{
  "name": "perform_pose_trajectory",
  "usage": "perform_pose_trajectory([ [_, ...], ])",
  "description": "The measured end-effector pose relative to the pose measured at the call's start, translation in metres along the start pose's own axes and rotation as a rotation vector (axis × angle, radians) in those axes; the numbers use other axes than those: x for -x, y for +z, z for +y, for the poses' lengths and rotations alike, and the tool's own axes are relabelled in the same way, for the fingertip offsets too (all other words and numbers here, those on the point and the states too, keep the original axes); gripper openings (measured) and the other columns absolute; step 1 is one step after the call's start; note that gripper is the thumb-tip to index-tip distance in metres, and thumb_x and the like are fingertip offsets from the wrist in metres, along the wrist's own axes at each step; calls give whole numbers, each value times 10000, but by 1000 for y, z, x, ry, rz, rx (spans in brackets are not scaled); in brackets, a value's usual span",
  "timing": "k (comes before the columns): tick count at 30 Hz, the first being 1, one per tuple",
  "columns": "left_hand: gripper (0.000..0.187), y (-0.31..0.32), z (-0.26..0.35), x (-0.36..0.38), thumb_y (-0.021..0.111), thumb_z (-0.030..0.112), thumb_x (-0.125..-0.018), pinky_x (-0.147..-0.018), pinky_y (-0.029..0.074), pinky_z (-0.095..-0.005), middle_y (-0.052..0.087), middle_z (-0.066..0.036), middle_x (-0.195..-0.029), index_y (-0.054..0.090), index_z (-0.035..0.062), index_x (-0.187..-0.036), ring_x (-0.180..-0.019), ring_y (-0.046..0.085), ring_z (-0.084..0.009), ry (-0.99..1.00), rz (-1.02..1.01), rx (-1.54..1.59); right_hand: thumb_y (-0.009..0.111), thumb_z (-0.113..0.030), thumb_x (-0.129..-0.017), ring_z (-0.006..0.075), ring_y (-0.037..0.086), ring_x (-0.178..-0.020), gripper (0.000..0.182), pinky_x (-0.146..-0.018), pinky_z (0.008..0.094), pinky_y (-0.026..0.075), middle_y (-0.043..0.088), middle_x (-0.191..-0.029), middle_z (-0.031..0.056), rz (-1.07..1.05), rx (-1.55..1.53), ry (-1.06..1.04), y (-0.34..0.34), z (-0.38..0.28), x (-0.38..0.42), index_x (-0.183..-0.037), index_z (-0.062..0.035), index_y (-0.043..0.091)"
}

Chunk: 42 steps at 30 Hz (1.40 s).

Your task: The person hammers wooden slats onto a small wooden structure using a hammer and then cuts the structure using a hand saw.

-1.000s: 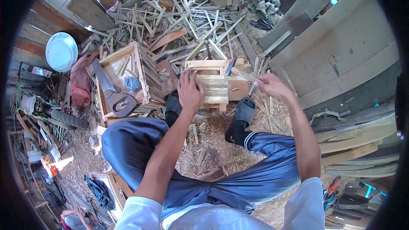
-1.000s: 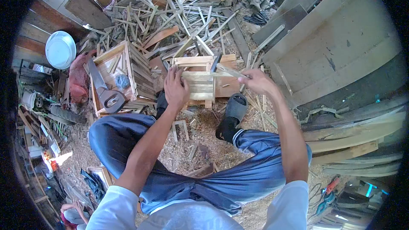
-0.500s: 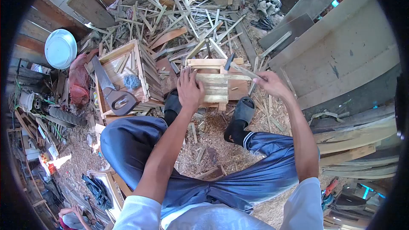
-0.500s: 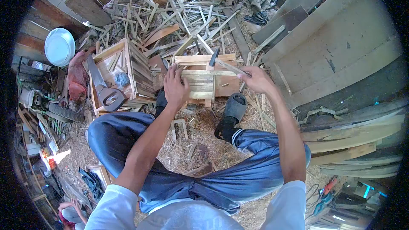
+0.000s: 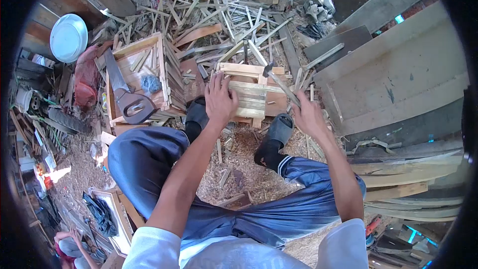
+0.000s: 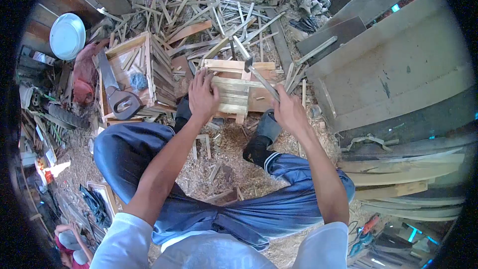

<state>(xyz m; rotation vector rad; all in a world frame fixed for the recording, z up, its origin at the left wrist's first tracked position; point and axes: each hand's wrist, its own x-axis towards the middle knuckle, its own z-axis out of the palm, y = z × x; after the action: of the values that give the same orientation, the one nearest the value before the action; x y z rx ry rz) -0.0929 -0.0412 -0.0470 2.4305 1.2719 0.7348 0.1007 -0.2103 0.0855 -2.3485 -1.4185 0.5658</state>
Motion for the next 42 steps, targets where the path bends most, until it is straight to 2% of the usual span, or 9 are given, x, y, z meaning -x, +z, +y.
perform_pose_trajectory([
  [7,398,-1,0,0,557,209,-848,-1112,318,-478,495,-140,-1417,607,54,-1212,-1370,406,-299,4,4,-11,526,-164,-976,515,620,-745,216,-675,586,465,621,-732,309,25,-22,95,0,-21,7,-1100,12,531],
  [9,404,-2,1,1,555,217,-849,-1112,317,-478,494,-140,-1417,607,51,-1214,-1372,404,-298,1,-1,-19,522,-168,-981,515,621,-710,229,-653,589,471,615,-695,302,-74,62,18,5,-14,6,-1120,13,522],
  [16,437,-1,0,0,551,236,-842,-1117,308,-481,493,-147,-1410,602,43,-1231,-1378,388,-300,-4,-15,-10,532,-155,-975,510,621,-681,296,-631,581,482,612,-683,303,7,2,72,10,-21,9,-1228,-3,511],
  [18,433,-2,1,0,555,234,-838,-1117,307,-482,495,-147,-1406,603,43,-1224,-1376,390,-301,4,-10,-16,523,-171,-981,518,608,-730,184,-655,581,451,619,-733,303,-43,57,61,9,-20,12,-1025,7,514],
  [28,430,-1,1,-1,563,225,-826,-1114,315,-481,501,-143,-1399,602,45,-1215,-1364,401,-303,19,7,-29,530,-182,-979,532,599,-731,199,-661,595,449,604,-727,322,-11,59,62,11,-23,13,-993,13,496],
  [30,435,-1,1,-3,565,226,-826,-1113,317,-483,499,-144,-1402,598,47,-1221,-1364,401,-304,20,2,-25,517,-141,-961,527,619,-748,291,-656,599,487,624,-747,314,-49,86,40,9,-21,11,-1211,7,492],
  [37,455,-3,3,-1,571,241,-828,-1135,291,-479,489,-149,-1412,591,56,-1243,-1388,377,-305,1,-20,-18,535,-145,-955,522,617,-751,342,-645,604,471,620,-742,314,-47,89,32,7,-20,13,-1283,-52,508],
  [39,459,-4,3,-4,570,244,-830,-1137,287,-478,484,-147,-1416,588,56,-1248,-1392,372,-304,2,-20,-19,509,-161,-981,534,602,-756,175,-675,595,453,614,-745,322,-46,31,42,4,-27,11,-1021,8,501],
  [42,467,-3,2,0,570,255,-832,-1141,282,-477,470,-143,-1432,585,58,-1255,-1400,366,-298,-23,-66,-34,511,-159,-979,521,609,-749,173,-655,577,460,618,-740,311,68,-87,96,14,-26,8,-1016,9,501],
])
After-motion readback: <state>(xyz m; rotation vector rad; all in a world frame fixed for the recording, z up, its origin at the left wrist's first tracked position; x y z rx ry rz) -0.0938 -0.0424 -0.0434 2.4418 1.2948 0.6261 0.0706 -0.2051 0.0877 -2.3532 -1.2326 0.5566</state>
